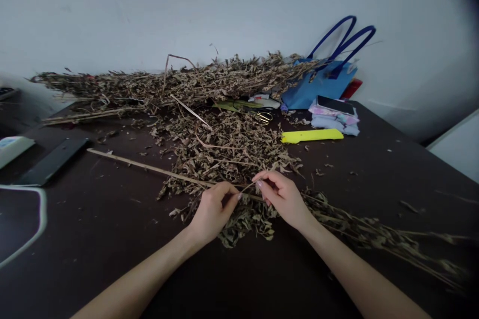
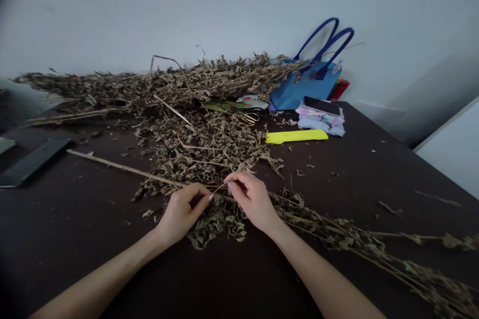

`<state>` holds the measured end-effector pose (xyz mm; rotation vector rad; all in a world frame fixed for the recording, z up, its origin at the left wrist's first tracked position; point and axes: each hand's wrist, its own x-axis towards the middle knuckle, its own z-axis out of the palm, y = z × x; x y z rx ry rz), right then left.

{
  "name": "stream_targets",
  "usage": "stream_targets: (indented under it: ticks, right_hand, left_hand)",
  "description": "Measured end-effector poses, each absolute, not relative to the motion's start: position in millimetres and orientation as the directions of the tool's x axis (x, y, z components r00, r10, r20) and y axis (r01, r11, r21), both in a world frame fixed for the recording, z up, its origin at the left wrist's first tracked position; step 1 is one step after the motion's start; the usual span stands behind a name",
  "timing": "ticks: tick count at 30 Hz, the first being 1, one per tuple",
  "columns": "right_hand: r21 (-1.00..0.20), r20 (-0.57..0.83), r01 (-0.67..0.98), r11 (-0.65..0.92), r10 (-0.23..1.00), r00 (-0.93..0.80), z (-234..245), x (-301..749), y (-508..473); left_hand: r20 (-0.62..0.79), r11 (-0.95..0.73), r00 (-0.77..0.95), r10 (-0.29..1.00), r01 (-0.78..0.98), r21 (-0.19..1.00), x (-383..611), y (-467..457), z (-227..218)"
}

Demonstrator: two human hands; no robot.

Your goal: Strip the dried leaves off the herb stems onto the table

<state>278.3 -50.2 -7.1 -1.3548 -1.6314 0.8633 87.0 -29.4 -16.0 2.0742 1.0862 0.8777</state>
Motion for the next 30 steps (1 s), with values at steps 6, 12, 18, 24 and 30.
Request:
stream_targets:
  ticks: [6, 12, 18, 24, 30]
  right_hand:
    - [-0.889, 0.184, 0.42, 0.183, 0.982, -0.038, -11.4, 276.6, -50.8]
    - [-0.895, 0.213, 0.405, 0.187, 0.977, 0.02, -11.9, 277.3, -48.2]
    - [-0.901, 0.215, 0.382, 0.205, 0.977, -0.017, -12.2, 277.2, -49.2]
    - [-0.933, 0.224, 0.29, 0.214, 0.975, -0.001, -9.4, 277.0, -48.6]
    - [-0.995, 0.097, 0.001, 0.098, 0.992, 0.085, -7.4, 280.1, -47.9]
  left_hand:
    - [0.266, -0.473, 0.46, 0.847, 0.426, 0.771, 87.2, -28.9, -18.3]
    - [0.269, -0.471, 0.454, 0.849, 0.422, 0.775, 85.6, -29.0, -17.9]
    - [0.259, -0.456, 0.438, 0.861, 0.437, 0.775, 85.9, -28.1, -18.7]
    - [0.254, -0.457, 0.442, 0.86, 0.448, 0.768, 86.5, -28.2, -18.8]
    - [0.248, -0.478, 0.488, 0.837, 0.431, 0.766, 87.6, -28.8, -19.0]
